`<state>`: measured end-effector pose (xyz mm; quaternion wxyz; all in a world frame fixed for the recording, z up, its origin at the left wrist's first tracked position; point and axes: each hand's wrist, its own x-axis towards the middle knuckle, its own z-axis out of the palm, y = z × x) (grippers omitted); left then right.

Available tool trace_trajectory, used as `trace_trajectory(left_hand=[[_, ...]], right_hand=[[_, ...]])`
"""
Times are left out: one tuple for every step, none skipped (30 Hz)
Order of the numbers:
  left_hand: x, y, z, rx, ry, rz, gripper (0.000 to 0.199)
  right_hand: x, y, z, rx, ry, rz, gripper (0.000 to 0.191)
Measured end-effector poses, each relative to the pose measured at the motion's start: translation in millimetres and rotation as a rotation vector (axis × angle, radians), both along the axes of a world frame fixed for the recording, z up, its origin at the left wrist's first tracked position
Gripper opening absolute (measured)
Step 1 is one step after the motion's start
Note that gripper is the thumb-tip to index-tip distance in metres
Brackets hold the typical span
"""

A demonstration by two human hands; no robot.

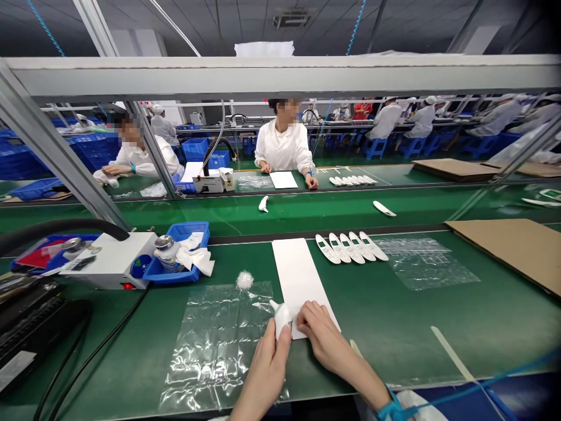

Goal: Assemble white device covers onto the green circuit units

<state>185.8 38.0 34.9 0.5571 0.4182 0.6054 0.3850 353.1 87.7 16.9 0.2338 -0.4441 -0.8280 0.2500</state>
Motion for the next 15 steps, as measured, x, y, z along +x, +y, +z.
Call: trace_trajectory(left_hand=[[-0.3,1.3,0.5,0.008,0.070,-0.044,0.073],[-0.4,2.3,1.8,0.020,0.122,-0.072,0.069],[-0.5,3.1,3.7,0.035,0.150,-0.086,0.065],[-0.4,3.7,6.1,0.053,0.146,-0.092,0.060],[-0.3,4.0,8.7,0.059,0.111,-0.089,0.057],[-0.2,3.9,11.4,0.051,0.051,-0.072,0.056],[-0.1,3.3,14.1,0.034,-0.034,-0.045,0.056],[0.0,2.0,16.8,0.010,-0.139,-0.021,0.057],[0.0,0.1,19.5,-0.021,-0.245,0.003,0.059],[0.1,-2.4,22.0,-0.060,-0.342,0.026,0.060],[0.2,-5.4,24.4,-0.104,-0.417,0.054,0.060],[0.3,-8.6,26.4,-0.144,-0.472,0.084,0.060],[0.5,-11.9,27.9,-0.178,-0.510,0.114,0.058],[0.6,-15.0,28.7,-0.201,-0.534,0.141,0.057],[0.7,-17.8,28.7,-0.211,-0.552,0.165,0.055]], right_hand=[[1.2,-0.1,-0.7,-0.007,0.044,0.000,0.021],[2.5,-0.2,-0.5,-0.018,0.100,-0.014,0.021],[3.6,-0.5,0.7,-0.034,0.168,-0.039,0.021],[4.4,-1.0,3.2,-0.056,0.244,-0.070,0.020],[4.6,-2.0,7.2,-0.084,0.322,-0.102,0.020],[4.1,-3.6,12.7,-0.119,0.393,-0.125,0.020],[2.6,-5.9,19.5,-0.160,0.452,-0.134,0.021],[0.1,-8.9,27.1,-0.207,0.498,-0.124,0.022],[-3.4,-12.6,35.3,-0.252,0.533,-0.103,0.022],[-7.7,-16.6,43.2,-0.296,0.560,-0.074,0.022],[-12.6,-20.8,50.4,-0.340,0.584,-0.039,0.022],[-17.6,-24.7,56.5,-0.384,0.606,-0.004,0.022],[-22.6,-28.0,61.1,-0.421,0.624,0.027,0.021],[-27.2,-30.6,64.2,-0.445,0.631,0.046,0.021],[-31.3,-32.3,65.9,-0.450,0.624,0.055,0.021]])
